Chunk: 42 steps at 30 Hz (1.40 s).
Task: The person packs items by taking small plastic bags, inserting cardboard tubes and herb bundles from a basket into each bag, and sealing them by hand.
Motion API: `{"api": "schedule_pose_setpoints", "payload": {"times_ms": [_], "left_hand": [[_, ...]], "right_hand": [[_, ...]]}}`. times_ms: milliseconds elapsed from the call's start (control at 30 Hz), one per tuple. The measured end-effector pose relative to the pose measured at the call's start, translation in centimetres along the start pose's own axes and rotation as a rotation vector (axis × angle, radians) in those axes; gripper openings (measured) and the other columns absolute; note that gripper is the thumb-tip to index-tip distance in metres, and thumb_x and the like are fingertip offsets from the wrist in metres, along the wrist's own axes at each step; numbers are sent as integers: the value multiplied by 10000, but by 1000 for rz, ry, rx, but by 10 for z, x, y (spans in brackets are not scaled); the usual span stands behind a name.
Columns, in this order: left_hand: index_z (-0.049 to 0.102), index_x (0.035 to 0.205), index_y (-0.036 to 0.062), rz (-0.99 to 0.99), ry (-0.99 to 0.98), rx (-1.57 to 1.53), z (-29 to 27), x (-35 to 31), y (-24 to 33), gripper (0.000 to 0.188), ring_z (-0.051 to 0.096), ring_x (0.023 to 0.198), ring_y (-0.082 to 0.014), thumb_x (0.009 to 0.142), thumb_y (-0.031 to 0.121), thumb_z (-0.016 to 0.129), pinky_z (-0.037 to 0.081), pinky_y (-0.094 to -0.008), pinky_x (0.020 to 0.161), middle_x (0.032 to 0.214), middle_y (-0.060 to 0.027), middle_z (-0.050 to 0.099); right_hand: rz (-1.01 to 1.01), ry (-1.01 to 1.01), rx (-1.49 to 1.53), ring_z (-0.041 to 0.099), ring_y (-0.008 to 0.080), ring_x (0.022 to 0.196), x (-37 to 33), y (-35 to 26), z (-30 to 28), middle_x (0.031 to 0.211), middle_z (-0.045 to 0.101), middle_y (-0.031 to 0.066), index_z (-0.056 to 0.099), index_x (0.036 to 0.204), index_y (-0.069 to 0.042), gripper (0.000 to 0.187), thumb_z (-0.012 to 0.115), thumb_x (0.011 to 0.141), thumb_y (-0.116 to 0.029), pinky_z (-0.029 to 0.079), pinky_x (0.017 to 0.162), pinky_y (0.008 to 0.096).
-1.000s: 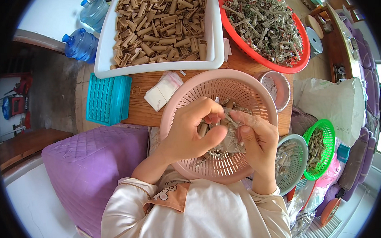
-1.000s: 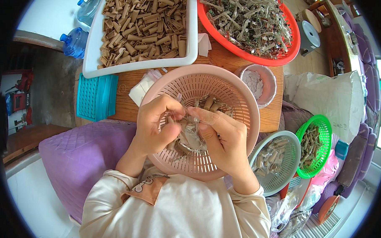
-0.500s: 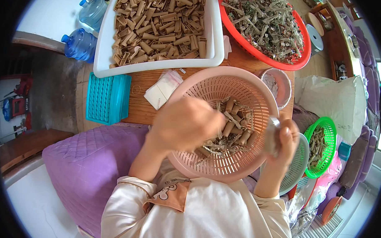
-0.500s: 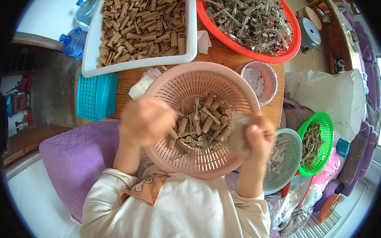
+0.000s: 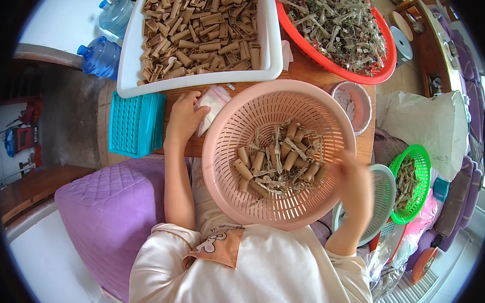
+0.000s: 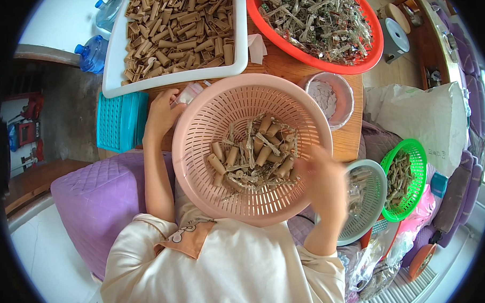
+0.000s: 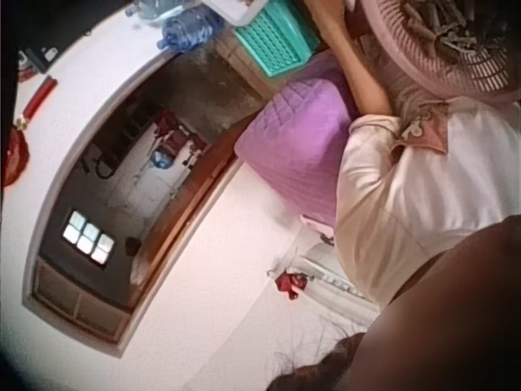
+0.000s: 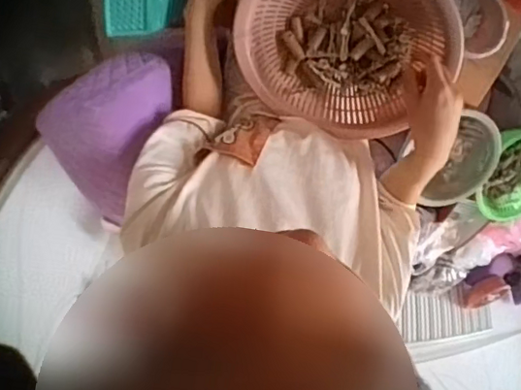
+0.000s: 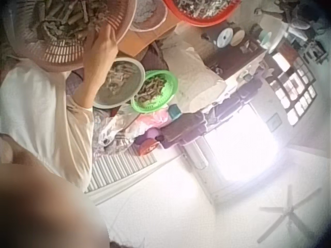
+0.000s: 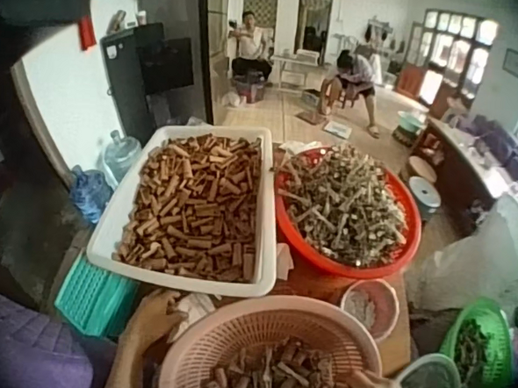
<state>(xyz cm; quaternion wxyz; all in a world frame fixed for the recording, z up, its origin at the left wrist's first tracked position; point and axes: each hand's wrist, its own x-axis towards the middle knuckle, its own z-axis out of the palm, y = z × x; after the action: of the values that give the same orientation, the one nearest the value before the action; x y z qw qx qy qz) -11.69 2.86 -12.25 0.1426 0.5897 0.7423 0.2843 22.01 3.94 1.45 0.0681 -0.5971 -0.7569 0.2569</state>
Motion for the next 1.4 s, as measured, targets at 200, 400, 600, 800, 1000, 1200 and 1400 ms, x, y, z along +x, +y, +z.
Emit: {"api": "schedule_pose_setpoints", "payload": {"times_ms": [200, 400, 600, 800, 1000, 1200, 1400], "left_hand": [[580, 761, -14, -317, -139, -196, 8, 12, -24, 248, 567, 606, -225, 687, 203, 675, 450, -327, 586, 655, -130, 587], [609, 790, -16, -359, 104, -284, -2, 7, -23, 270, 564, 564, -197, 788, 254, 600, 432, -298, 548, 630, -132, 586], [601, 857, -2, -112, 204, -335, -39, -19, 32, 137, 576, 603, -153, 801, 123, 601, 445, -256, 556, 711, -117, 611], [514, 1104, 8, 155, -715, -1977, -70, -57, 90, 345, 573, 633, -90, 800, 118, 634, 449, -222, 554, 707, -58, 614], [559, 1030, 27, 54, -629, -1143, -56, -68, 171, 297, 623, 640, -143, 781, 162, 651, 487, -247, 591, 726, -59, 642], [601, 864, 44, 162, -365, -892, -60, -65, 172, 131, 637, 672, -148, 755, 90, 659, 495, -243, 584, 764, -60, 646], [594, 871, 33, 114, -177, -753, -59, -56, 163, 113, 638, 680, -148, 766, 43, 634, 501, -241, 582, 789, -66, 640]], "right_hand": [[-224, -380, -300, 586, 315, 675, 5, -27, 62, 762, 544, 154, 532, 866, -59, 196, 583, 783, -228, 475, 589, 396], [-291, -228, -182, 580, 279, 694, 5, -24, 45, 767, 534, 128, 510, 863, -65, 144, 583, 787, -162, 471, 554, 365], [-169, -24, 996, 572, 214, 677, -3, 0, 31, 843, 472, 104, 379, 924, -51, 64, 436, 896, -61, 498, 646, 294], [-289, -83, 1847, 501, 172, 535, 10, -23, 35, 883, 395, 117, 307, 1014, -119, 102, 323, 948, -196, 475, 458, 277], [-254, -55, 1885, 442, 146, 489, 11, -47, 43, 891, 421, 128, 289, 1005, -154, 130, 388, 934, -199, 434, 442, 234], [-15, -120, 1639, 581, 175, 688, 5, -56, 33, 938, 520, 134, 240, 1200, -165, 314, 385, 924, -133, 474, 564, 246], [7, -231, 1364, 539, 101, 874, -5, -54, 34, 1051, 554, 85, 516, 1140, 0, 269, 495, 876, -51, 445, 729, 208]]}}
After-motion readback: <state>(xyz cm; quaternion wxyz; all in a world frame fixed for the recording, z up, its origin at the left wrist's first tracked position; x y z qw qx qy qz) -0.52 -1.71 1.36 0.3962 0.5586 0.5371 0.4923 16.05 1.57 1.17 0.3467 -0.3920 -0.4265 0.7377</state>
